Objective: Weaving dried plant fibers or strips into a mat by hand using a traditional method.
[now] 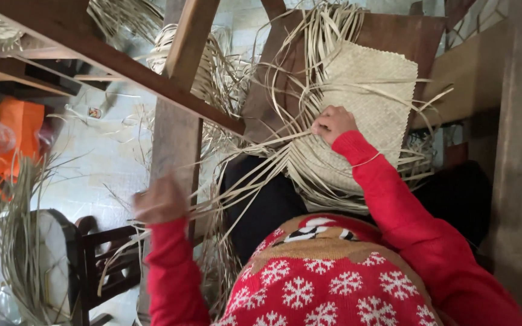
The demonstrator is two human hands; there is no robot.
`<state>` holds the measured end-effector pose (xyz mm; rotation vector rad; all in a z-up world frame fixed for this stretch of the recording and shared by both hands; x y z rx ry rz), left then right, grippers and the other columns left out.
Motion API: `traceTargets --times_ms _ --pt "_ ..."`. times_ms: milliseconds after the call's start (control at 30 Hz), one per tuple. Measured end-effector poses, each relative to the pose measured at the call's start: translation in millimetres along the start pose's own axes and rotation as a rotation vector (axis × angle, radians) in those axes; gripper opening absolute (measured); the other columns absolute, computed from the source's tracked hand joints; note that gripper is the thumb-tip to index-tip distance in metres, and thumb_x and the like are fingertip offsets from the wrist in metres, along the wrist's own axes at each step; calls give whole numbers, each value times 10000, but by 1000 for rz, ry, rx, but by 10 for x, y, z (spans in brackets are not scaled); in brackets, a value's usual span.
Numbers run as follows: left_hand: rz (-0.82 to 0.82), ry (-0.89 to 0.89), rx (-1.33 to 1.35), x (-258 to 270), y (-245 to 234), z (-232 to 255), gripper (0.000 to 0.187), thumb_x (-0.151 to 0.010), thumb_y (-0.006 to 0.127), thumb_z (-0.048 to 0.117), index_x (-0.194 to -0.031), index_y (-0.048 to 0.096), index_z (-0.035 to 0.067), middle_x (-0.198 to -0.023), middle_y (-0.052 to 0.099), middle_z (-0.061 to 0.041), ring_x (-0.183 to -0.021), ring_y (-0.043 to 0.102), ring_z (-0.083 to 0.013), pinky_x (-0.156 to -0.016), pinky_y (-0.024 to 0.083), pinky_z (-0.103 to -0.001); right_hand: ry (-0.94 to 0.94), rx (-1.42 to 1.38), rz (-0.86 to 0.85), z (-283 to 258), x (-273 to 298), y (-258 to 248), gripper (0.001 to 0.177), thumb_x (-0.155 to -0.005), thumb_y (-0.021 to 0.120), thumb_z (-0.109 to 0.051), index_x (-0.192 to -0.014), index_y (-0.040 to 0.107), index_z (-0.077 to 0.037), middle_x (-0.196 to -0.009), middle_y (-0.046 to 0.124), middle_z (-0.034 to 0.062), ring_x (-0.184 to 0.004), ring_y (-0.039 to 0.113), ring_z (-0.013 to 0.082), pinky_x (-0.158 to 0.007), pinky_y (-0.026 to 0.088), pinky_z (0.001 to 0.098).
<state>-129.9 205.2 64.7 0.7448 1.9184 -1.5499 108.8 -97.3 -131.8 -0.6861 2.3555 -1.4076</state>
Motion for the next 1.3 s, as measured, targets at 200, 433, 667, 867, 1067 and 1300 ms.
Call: traceTargets --times_ms 200,433,667,867,1067,1300 --pt "-98 -299 401 388 -695 -609 131 -772 591 118 -886 655 110 -671 551 -70 -613 521 -230 -634 437 -347 -5 -50 18 -217 52 -219 111 -790 567 -302 -741 667 -307 -914 553 -30 -951 470 259 -748 374 444" --pt "-215 -590 841 -666 400 1069 138 -788 637 132 -893 642 43 -763 588 -115 -745 565 -266 -701 453 -352 70 -587 136 50 94 -174 334 -766 665 -279 -1089 596 -325 -1006 564 -31 -1067 510 175 -917 420 311" --pt "-338 22 410 -303 1751 1781 93 -684 661 230 -755 609 201 -716 543 27 -655 559 -187 -583 459 -355 13 -295 246 -10 182 -162 196 -800 621 -154 -990 652 -193 -1064 553 3 -1095 499 208 -945 409 319" --pt "-399 -74 337 -117 1852 1606 90 -731 593 275 -747 535 208 -708 505 20 -596 572 -214 -589 453 -357 52 -154 307 93 43 -58 145 -731 691 -188 -868 643 -181 -964 547 -19 -990 525 220 -877 441 330" --pt "-1009 -431 588 -204 1649 1424 230 -777 594 374 -945 611 217 -866 657 -61 -855 632 -309 -760 485 -433 106 -46 383 -109 128 -214 202 -738 687 -218 -919 604 -184 -1039 500 -27 -1077 453 218 -938 350 374" --pt "-1132 -290 406 -131 1684 1476 246 -858 489 372 -964 613 187 -898 633 -55 -917 600 -260 -839 393 -464 301 -43 253 -234 100 -358 273 -775 664 -265 -1001 520 -210 -1124 469 -21 -1167 395 223 -1006 245 442"
Point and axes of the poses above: each hand's wrist, its own x-axis away from the middle knuckle, its own y-axis out of the palm, z = x × y, the point moved 2 cm from there along -x, towards the middle knuckle
